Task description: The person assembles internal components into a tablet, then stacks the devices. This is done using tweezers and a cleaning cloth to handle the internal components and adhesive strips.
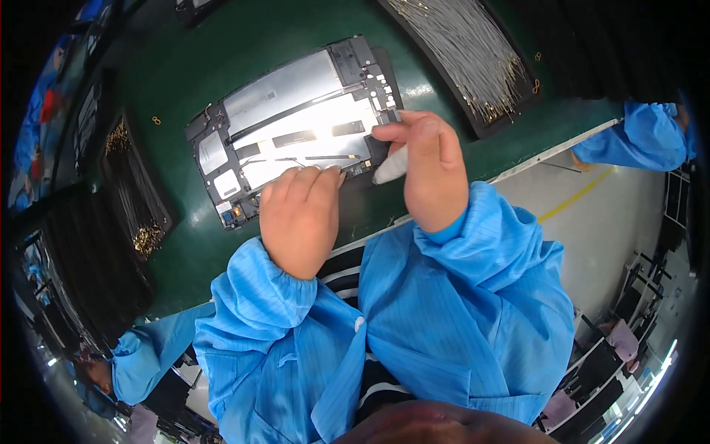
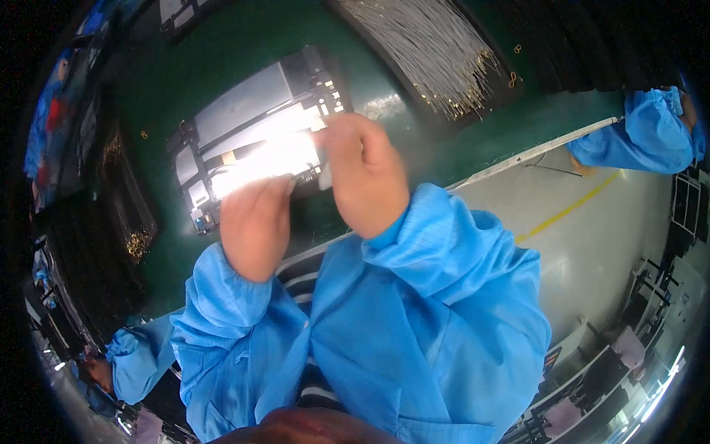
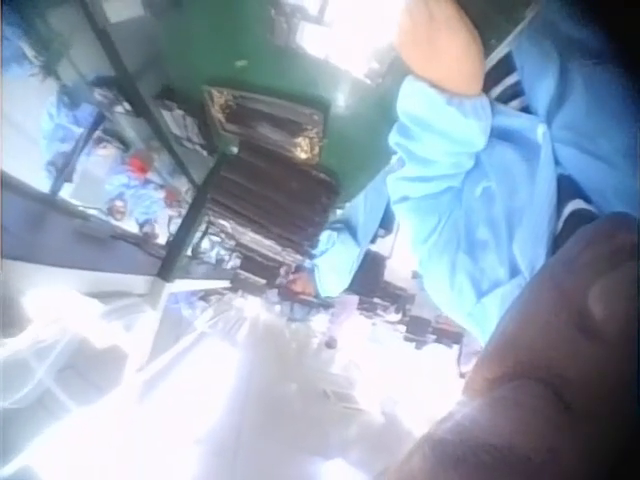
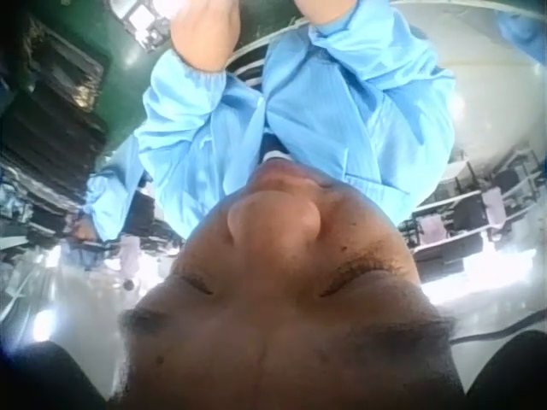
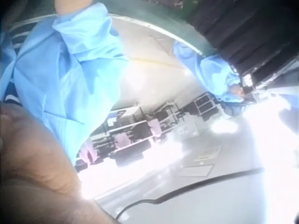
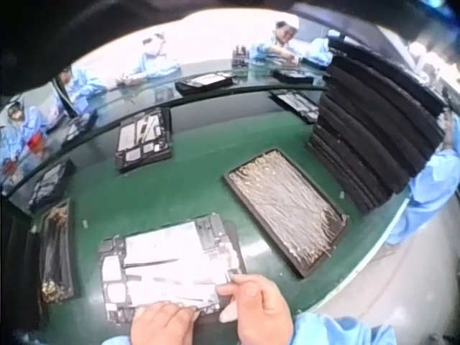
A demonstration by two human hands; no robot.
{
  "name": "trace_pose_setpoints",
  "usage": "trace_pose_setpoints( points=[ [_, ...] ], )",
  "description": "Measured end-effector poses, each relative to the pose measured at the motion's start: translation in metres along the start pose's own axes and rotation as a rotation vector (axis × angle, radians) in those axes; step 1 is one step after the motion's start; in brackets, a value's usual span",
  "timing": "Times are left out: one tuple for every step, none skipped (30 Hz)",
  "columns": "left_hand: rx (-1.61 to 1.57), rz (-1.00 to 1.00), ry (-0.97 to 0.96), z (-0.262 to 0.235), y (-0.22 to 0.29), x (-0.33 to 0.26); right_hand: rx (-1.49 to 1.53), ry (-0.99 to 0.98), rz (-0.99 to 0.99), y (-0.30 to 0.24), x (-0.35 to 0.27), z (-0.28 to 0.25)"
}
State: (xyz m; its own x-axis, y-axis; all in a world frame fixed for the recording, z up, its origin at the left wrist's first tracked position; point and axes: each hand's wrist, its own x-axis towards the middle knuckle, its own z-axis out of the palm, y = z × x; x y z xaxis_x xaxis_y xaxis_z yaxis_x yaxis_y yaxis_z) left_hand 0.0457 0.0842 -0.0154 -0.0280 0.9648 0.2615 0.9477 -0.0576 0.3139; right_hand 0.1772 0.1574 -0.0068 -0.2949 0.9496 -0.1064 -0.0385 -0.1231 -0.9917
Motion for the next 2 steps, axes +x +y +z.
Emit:
trace_pose_setpoints(
  points=[
    [-0.006,-0.004,-0.014,-0.0009,0.0,0.0001,-0.001,0.006,0.003,0.0069,-0.0001,0.0004],
    [-0.009,-0.001,-0.018,0.0,-0.0002,0.0006,-0.037,0.008,-0.089,0.013,-0.0003,0.0013]
  ],
)
